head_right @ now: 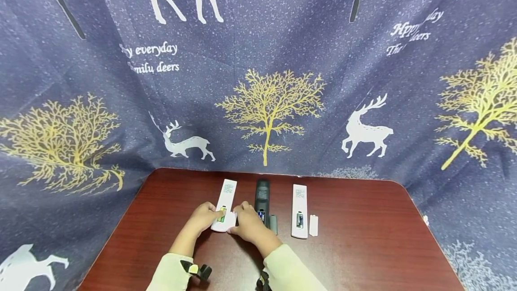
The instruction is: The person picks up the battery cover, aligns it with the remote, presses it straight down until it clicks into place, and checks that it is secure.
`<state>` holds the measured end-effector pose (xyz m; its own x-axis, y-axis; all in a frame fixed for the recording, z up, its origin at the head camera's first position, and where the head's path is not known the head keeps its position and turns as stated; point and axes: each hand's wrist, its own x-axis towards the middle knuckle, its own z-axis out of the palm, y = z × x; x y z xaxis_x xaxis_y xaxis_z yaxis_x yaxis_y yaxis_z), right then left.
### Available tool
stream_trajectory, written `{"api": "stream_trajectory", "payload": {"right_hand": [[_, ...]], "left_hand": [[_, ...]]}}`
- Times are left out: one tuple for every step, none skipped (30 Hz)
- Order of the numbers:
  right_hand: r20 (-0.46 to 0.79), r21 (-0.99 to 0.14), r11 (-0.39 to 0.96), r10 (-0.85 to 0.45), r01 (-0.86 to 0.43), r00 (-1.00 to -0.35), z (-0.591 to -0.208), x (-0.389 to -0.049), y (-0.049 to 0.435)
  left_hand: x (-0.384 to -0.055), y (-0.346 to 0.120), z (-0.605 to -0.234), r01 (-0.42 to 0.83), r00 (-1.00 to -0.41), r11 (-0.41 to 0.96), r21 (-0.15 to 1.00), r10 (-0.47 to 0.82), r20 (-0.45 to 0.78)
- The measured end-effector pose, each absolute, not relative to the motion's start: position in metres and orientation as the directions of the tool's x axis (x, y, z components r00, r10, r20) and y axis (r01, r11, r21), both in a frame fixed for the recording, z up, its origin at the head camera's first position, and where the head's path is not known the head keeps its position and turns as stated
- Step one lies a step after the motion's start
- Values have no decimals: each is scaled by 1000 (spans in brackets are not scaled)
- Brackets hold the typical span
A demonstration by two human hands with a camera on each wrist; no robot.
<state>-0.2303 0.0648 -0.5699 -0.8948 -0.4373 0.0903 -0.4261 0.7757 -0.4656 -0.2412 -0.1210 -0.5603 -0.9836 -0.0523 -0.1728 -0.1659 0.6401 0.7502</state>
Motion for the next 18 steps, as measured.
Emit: {"api": "stream_trajectory", "payload": {"right_hand": [[93,-467,775,-436,-426,-895,-570,-230,65],[94,-469,775,-434,-424,-896,-571,-231,65],[92,-470,776,-430,-420,-898,-571,-231,65],[91,-473,777,-427,-416,-900,-571,-231,65],[93,-478,774,-425,-415,-900,-571,-231,65],[92,-481,774,-423,-412,-902,-570,-231,64],[94,-484,773,-421,-411,-902,-570,-231,64],[95,-487,772,-418,-409,-903,-569,-230,64],[100,-489,770,-417,-410,-903,-569,-230,64],[107,-490,768,-418,-413,-902,-570,-230,64],[114,-491,765,-418,-417,-901,-569,-230,64],[122,-488,764,-418,-422,-900,-569,-229,64],[127,-491,761,-418,-423,-899,-569,-229,64],[128,-493,760,-417,-423,-900,-569,-228,64],[133,-495,757,-419,-426,-898,-569,-228,63],[132,-499,755,-418,-425,-899,-568,-228,63],[131,-504,752,-418,-424,-899,-567,-227,63],[128,-509,751,-417,-420,-900,-567,-227,63]], "left_hand": [[-241,-121,-560,-169,-983,639,751,-56,-173],[-241,-122,-559,-168,-984,638,752,-58,-171],[-241,-122,-559,-169,-984,633,755,-60,-170],[-241,-122,-559,-169,-984,629,758,-62,-168],[-241,-122,-559,-172,-983,623,763,-64,-169],[-241,-122,-559,-175,-983,618,766,-66,-171],[-241,-122,-559,-179,-983,610,772,-69,-173],[-240,-122,-560,-181,-982,601,778,-69,-175],[-240,-122,-560,-187,-981,591,785,-72,-179],[-240,-122,-560,-186,-981,584,790,-72,-178],[-240,-122,-560,-190,-981,574,797,-74,-181],[-240,-122,-560,-189,-981,565,803,-73,-179],[-240,-122,-561,-189,-981,554,811,-74,-178],[-240,-122,-561,-189,-981,545,816,-75,-177],[-240,-122,-561,-191,-981,536,822,-78,-177],[-240,-122,-561,-192,-981,529,827,-82,-176],[-240,-122,-561,-195,-981,520,831,-86,-176],[-240,-122,-562,-197,-980,516,834,-91,-176]]}}
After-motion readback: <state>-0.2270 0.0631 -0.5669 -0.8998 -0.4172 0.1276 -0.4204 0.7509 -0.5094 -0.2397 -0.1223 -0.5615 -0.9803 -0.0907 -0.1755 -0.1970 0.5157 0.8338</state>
